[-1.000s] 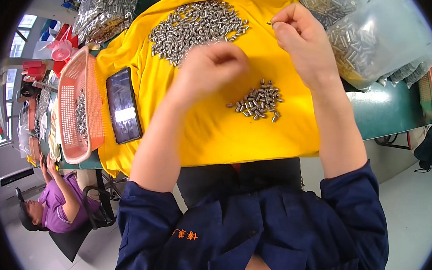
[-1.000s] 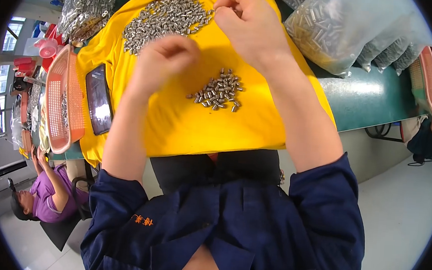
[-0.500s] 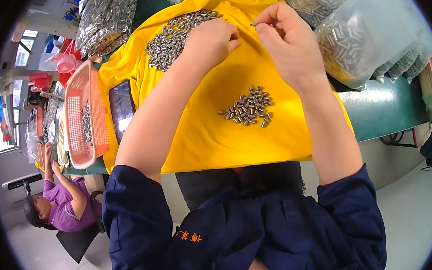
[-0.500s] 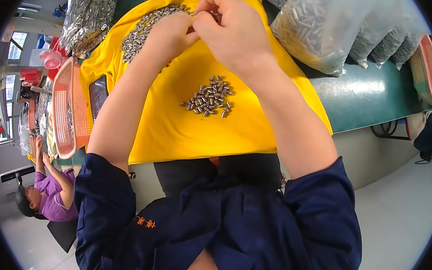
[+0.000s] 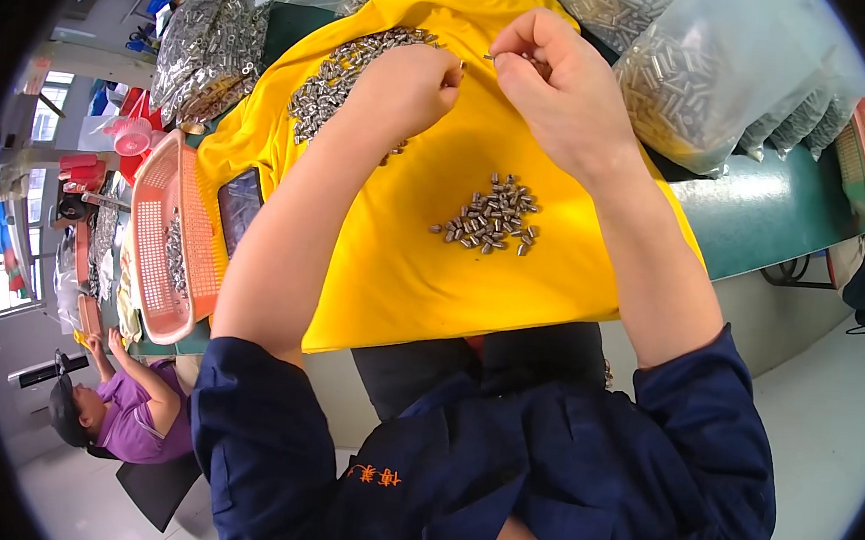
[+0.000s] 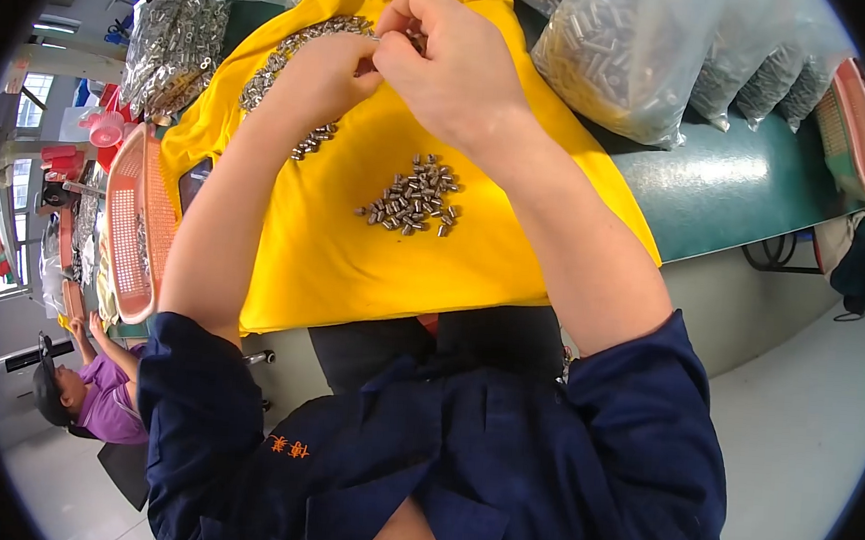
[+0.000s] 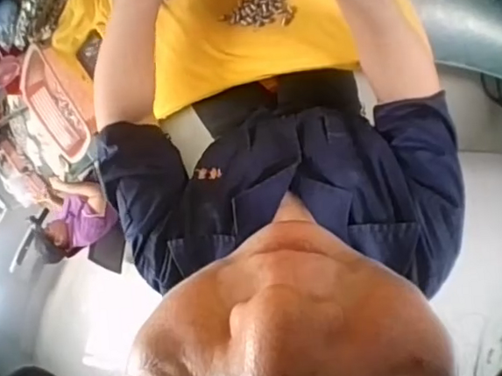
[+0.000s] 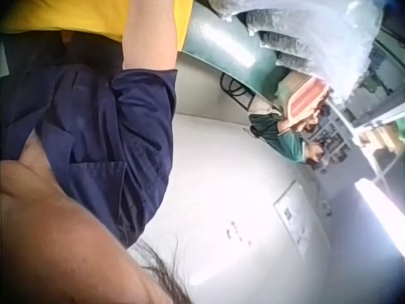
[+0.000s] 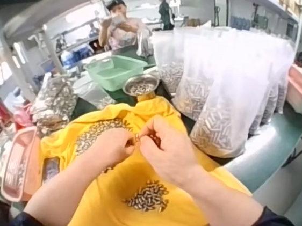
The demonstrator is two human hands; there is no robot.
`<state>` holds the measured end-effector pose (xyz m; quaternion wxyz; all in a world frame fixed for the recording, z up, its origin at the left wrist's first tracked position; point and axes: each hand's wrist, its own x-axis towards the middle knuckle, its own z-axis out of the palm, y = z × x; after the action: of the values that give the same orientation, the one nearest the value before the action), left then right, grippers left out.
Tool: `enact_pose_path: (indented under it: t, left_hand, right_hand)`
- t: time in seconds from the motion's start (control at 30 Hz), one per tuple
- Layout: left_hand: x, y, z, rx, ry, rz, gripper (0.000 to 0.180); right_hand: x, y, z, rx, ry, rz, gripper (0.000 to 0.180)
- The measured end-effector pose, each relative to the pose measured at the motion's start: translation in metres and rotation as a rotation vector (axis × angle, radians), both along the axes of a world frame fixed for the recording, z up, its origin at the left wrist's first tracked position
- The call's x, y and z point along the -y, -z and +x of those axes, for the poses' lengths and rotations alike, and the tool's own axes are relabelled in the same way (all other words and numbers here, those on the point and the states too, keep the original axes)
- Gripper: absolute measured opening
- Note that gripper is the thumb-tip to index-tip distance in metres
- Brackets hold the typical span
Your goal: Sorting and inspecting small metal hardware components on a yellow cloth at a factory workbench.
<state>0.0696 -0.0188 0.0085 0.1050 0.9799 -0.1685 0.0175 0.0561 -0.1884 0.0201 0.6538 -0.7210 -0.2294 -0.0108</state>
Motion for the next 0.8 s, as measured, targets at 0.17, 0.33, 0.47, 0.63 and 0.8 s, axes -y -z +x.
enact_pose_path:
  t: [0.17, 0.33, 0.47, 0.63, 0.8]
  left_hand:
    - [-0.003, -0.004, -0.047, -0.365, -0.269, -1.089, 0.012]
    - [-0.009, 0.015, -0.070, -0.573, -0.205, -1.764, 0.015]
    - [-0.013, 0.018, -0.067, -0.604, -0.214, -1.905, 0.016]
    - [-0.011, 0.018, -0.068, -0.503, -0.217, -1.805, 0.017]
    - [-0.010, 0.016, -0.069, -0.481, -0.142, -1.729, 0.015]
  right_hand:
    - [-0.004, 0.003, -0.003, -0.002, -0.021, -0.015, 0.008]
    - [-0.009, 0.007, -0.012, -0.053, -0.168, -0.074, 0.007]
    - [-0.015, 0.011, -0.011, -0.047, -0.201, -0.078, 0.006]
    - [-0.016, 0.014, -0.010, -0.048, -0.197, -0.080, 0.006]
    - [-0.014, 0.013, -0.011, -0.055, -0.226, -0.086, 0.006]
